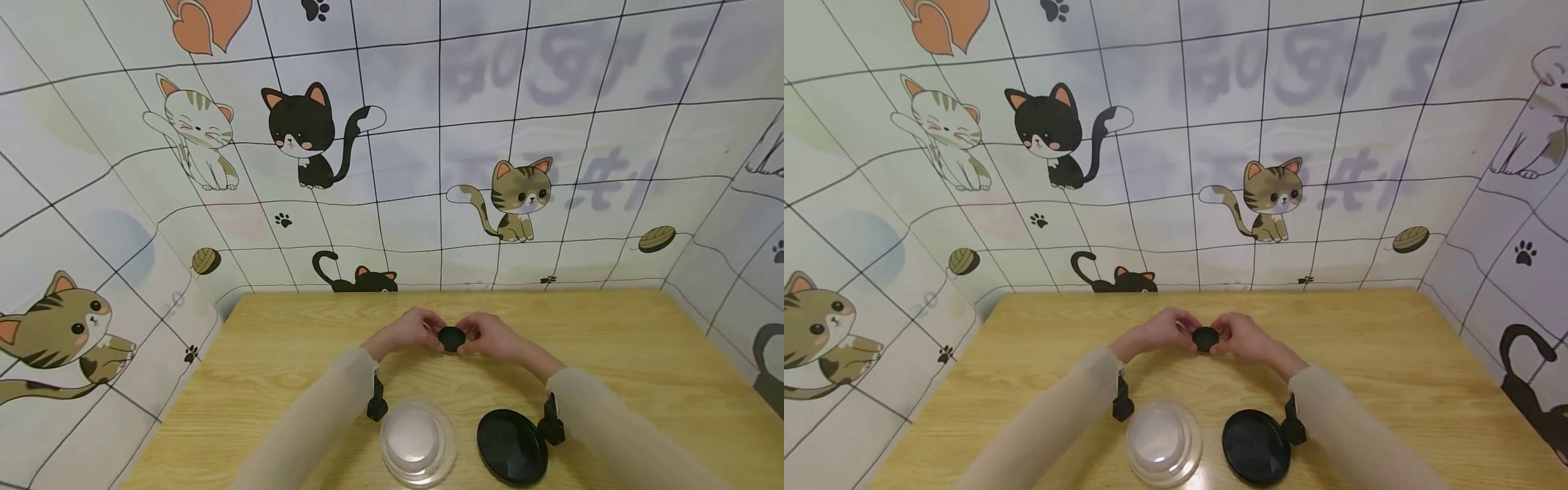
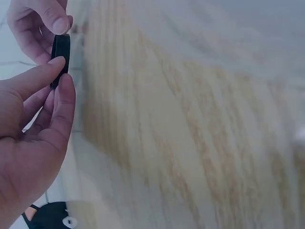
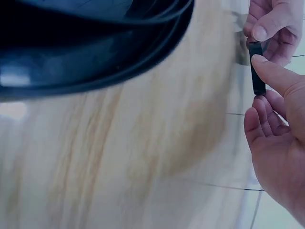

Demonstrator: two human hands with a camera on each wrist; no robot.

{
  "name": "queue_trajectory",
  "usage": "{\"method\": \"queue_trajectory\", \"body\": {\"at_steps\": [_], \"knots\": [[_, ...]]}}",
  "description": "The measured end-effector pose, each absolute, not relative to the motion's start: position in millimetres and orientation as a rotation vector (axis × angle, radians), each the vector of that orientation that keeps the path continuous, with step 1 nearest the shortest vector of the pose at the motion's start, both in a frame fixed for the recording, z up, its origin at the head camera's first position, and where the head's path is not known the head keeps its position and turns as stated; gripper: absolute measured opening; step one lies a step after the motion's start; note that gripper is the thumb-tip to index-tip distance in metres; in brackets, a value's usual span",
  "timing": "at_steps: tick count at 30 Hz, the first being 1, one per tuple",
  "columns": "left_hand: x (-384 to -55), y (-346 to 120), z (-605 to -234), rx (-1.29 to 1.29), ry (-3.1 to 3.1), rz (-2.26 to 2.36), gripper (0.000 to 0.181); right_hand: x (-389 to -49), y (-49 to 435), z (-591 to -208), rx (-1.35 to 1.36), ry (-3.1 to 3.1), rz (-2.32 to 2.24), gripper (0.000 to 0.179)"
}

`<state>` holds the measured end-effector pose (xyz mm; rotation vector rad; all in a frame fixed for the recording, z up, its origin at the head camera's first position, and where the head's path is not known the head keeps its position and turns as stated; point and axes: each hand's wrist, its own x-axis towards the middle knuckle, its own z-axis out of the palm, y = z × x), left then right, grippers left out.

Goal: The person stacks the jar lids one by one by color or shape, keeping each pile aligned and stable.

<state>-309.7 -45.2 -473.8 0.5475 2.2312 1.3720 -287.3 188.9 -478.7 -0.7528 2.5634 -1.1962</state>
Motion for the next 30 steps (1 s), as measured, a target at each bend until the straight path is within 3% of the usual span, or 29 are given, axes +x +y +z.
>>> {"method": "queue_trajectory", "body": {"at_steps": [20,30], "knots": [[-229,-20,-444,0.643,2.063,1.625,0.042,-202,232,-439,-0.828,2.514,-1.355,0.046],[-186,-16,-442,0.628,2.115,1.636,0.043,-161,234,-443,-0.882,2.448,-1.518,0.043]]}}
